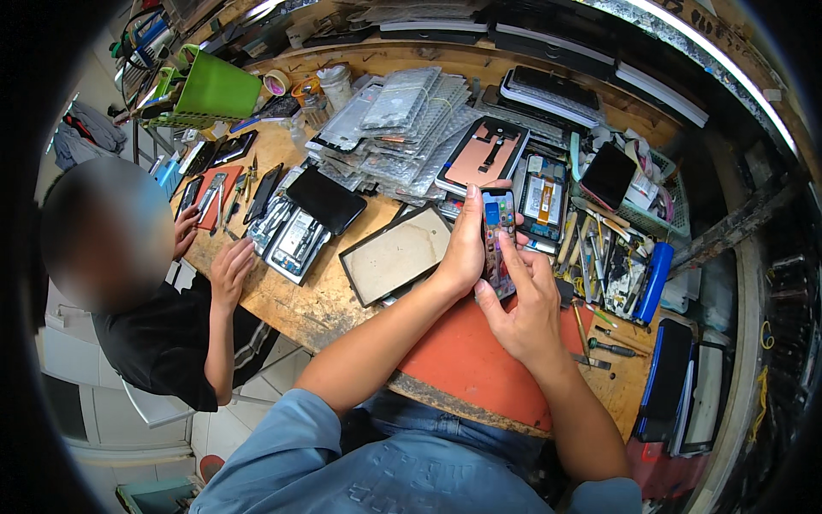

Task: The person removes screws from a smartphone, opens the case, and detaches the screen assembly. They then reconnect the screen, close the case, and test the device by turning it on and using the camera app.

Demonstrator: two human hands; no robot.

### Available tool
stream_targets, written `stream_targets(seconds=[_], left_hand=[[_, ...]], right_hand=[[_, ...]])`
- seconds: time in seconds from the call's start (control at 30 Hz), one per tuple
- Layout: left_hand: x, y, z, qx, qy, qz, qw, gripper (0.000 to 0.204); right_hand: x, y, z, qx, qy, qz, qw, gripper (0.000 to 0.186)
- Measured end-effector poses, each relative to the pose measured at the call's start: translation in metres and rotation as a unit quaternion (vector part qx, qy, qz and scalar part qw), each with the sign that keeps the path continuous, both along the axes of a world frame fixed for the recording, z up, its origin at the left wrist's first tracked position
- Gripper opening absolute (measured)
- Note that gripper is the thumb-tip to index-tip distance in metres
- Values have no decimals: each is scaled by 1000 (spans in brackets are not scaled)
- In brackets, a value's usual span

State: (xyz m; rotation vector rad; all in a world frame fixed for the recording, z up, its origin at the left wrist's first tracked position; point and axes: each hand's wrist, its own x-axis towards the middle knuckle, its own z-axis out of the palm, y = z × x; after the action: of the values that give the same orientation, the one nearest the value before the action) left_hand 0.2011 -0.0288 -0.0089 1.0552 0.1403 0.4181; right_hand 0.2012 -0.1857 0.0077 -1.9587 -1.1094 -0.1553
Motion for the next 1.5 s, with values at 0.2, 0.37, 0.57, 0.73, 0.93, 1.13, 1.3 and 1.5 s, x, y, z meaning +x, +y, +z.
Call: stream_targets(seconds=[0.2, 0.37, 0.57, 0.73, 0.93, 1.13, 1.3, 1.5], left_hand=[[1, -2, -1, -29, -7, -1, 1000, 79], [0, -4, 1, -46, 5, -1, 999, 80], [-2, -5, 7, -130, -10, -17, 991, 73], [-4, -14, 15, -164, -56, -34, 984, 64], [-16, -14, 22, -150, -66, -116, 980, 61], [-62, 40, 101, 327, -81, 225, 914, 49], [-173, 137, 64, 472, 165, 340, 797, 55], [-237, 177, 23, 702, 412, 265, 517, 112]], right_hand=[[1, 0, 2, 10, -18, -17, 1000, 69], [-1, 1, 7, 6, -28, -41, 999, 65], [1, 0, 5, 7, -13, -56, 998, 77], [12, -3, 7, 29, 21, -40, 999, 77], [21, -6, 15, 51, 176, -20, 983, 80], [17, -13, 24, -25, 136, 8, 990, 82], [-14, -17, 42, -191, 31, 46, 980, 82], [-37, -9, 36, -304, -43, 72, 949, 78]])
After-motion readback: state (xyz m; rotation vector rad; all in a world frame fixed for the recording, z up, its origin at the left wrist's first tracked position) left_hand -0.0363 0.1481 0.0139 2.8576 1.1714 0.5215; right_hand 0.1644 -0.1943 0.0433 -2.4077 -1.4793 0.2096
